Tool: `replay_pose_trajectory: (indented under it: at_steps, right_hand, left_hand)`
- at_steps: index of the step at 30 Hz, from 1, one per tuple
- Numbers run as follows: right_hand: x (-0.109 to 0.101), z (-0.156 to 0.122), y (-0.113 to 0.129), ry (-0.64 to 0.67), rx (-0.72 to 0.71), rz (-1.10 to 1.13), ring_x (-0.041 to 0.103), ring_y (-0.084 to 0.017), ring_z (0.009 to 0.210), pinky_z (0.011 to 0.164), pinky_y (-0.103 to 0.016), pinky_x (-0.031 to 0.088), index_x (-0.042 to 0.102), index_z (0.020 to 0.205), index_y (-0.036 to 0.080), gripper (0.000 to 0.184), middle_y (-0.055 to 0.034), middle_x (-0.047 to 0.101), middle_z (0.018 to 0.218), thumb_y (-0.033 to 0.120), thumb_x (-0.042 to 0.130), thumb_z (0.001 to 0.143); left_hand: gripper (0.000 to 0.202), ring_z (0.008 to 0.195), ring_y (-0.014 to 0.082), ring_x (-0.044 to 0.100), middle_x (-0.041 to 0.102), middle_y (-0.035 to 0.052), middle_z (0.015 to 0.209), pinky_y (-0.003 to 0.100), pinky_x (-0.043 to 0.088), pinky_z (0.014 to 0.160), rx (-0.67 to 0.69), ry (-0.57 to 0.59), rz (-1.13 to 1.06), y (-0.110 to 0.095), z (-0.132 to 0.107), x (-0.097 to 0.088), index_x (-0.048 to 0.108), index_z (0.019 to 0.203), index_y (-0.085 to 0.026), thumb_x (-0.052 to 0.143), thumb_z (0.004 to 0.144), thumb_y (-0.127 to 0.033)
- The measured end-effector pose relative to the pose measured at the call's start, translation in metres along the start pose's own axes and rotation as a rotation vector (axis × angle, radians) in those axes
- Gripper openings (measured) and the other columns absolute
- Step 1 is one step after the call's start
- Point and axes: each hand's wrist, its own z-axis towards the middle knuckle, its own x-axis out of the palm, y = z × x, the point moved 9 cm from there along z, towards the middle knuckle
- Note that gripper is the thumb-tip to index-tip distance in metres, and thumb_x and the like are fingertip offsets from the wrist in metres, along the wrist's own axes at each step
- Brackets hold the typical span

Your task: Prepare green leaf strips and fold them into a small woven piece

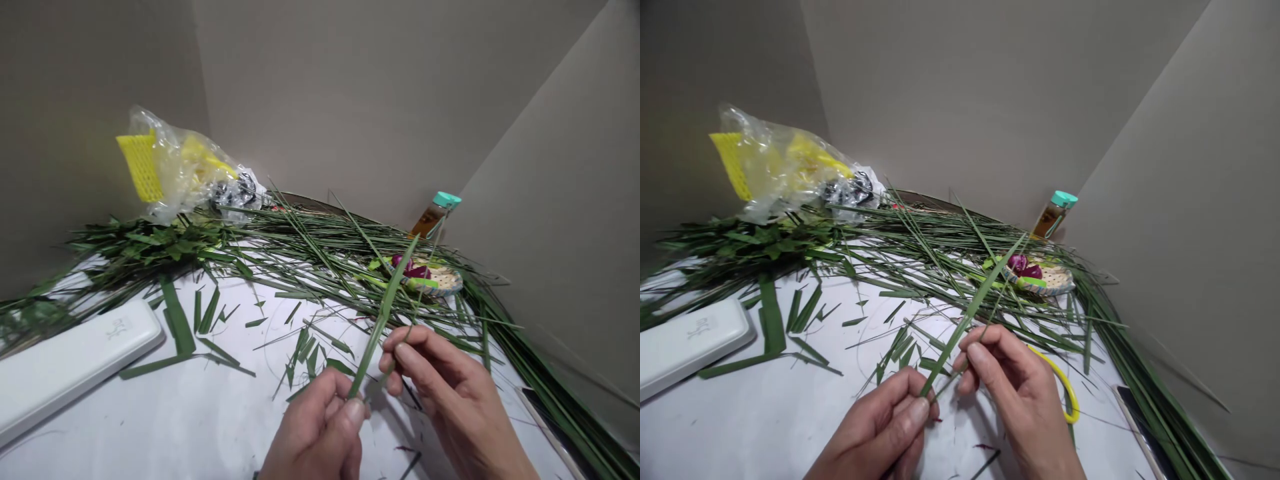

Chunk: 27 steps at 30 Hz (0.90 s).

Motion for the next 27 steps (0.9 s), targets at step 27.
replay_pose_trajectory:
  at_steps: [27]
  right_hand:
    - [0.014,0.004,-0.008,0.065,0.107,0.166,0.058,-0.019,0.106,0.091,-0.028,0.043,0.068,0.088,0.024,0.016,-0.0018,0.066,0.108,0.036,0.076,0.081]
  left_hand:
    - [0.033,0.034,0.0012,0.01,0.045,-0.0115,0.043,0.017,0.006,0.036,-0.012,0.075,-0.206,-0.003,0.011,0.001,0.052,0.08,-0.022,0.073,0.079,-0.048]
